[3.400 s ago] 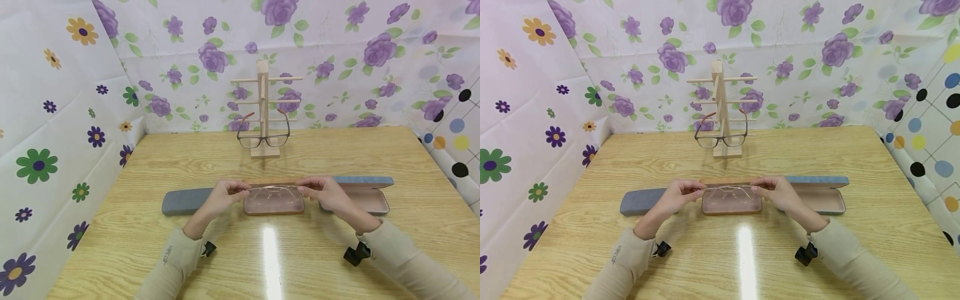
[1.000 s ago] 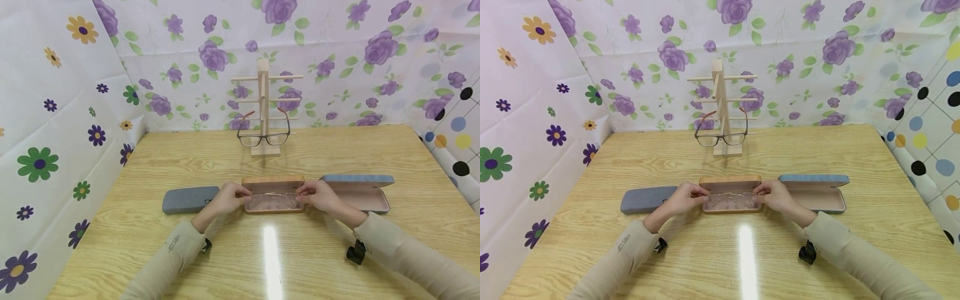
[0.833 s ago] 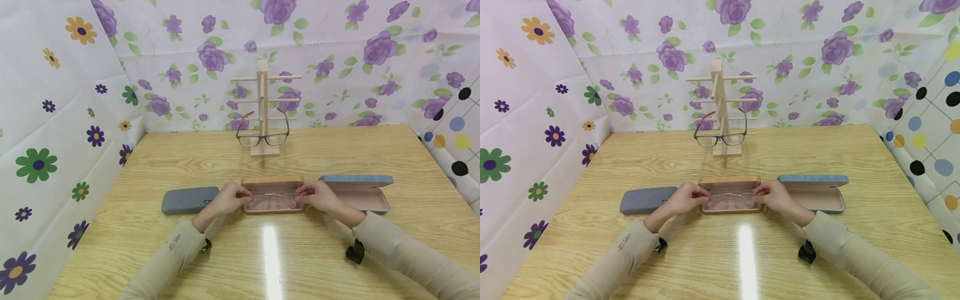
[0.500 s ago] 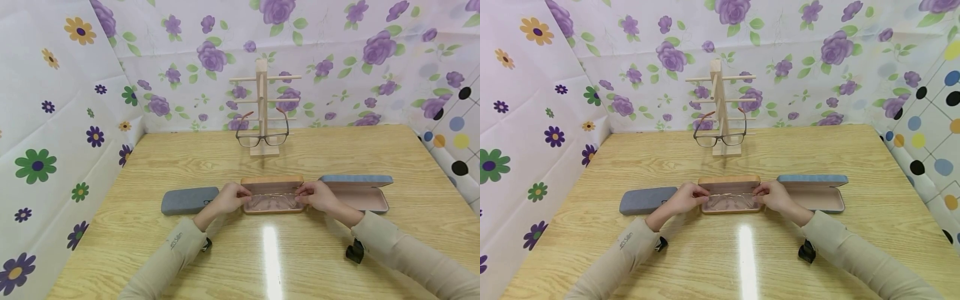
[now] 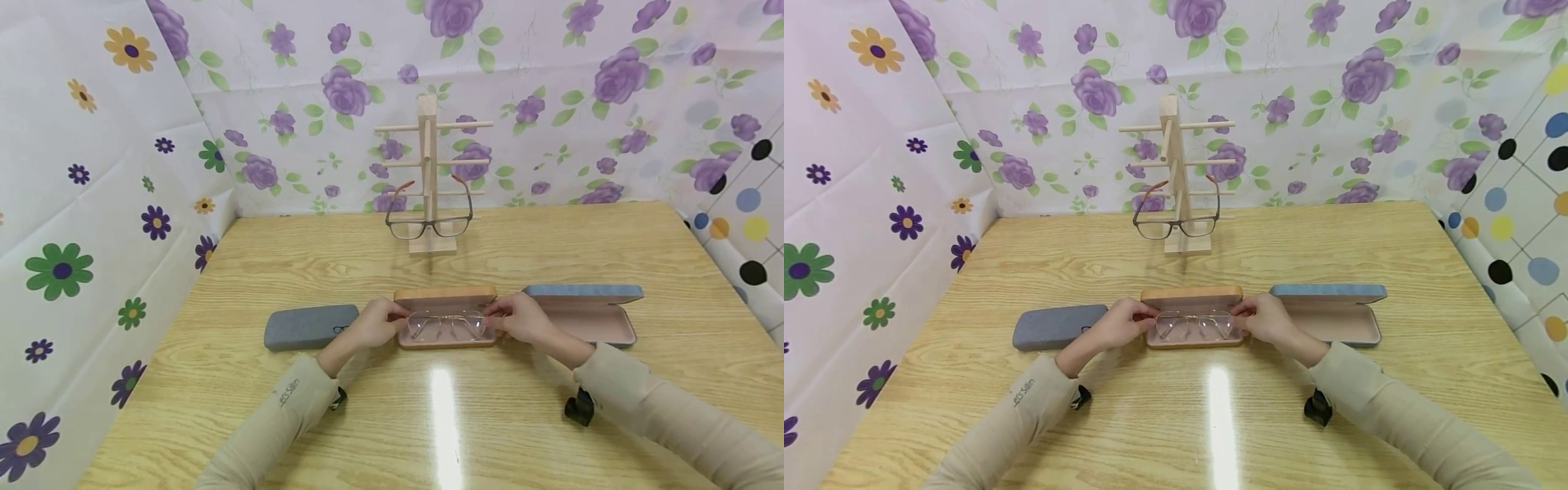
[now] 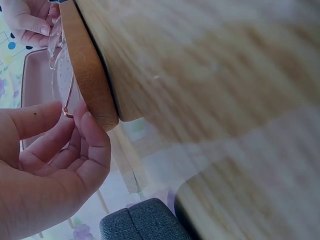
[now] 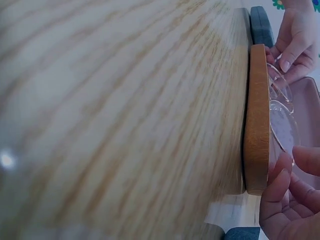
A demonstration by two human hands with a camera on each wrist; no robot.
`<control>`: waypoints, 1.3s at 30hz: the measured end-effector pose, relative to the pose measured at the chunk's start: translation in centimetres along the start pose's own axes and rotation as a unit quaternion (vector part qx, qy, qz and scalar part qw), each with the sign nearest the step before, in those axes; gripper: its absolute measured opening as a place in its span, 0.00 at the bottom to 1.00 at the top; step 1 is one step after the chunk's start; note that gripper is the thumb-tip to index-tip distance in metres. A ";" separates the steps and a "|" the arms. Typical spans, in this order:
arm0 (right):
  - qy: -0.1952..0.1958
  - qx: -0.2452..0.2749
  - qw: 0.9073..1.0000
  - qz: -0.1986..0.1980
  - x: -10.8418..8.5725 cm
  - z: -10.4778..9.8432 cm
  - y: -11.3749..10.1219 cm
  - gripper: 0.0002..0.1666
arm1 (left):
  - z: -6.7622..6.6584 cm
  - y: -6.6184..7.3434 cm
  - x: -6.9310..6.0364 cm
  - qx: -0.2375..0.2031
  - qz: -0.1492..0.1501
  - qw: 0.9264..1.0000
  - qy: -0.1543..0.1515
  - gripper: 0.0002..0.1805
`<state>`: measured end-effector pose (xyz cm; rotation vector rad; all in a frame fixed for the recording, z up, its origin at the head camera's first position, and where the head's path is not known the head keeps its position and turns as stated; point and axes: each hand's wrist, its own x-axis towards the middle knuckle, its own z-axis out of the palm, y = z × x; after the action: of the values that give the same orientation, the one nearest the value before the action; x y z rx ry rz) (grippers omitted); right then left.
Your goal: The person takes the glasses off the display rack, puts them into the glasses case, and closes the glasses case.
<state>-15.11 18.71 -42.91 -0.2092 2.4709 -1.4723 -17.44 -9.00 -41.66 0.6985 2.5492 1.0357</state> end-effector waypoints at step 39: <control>0.037 -0.026 0.998 -0.036 -2.1 -1.2 -1.1 0.13 | -1.8 0.3 -1.9 -0.038 0.040 0.996 0.065 0.08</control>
<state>-13.43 19.75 -41.09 -0.2606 2.5869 -1.4701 -16.56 -10.88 -39.99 0.7406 2.5927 1.2349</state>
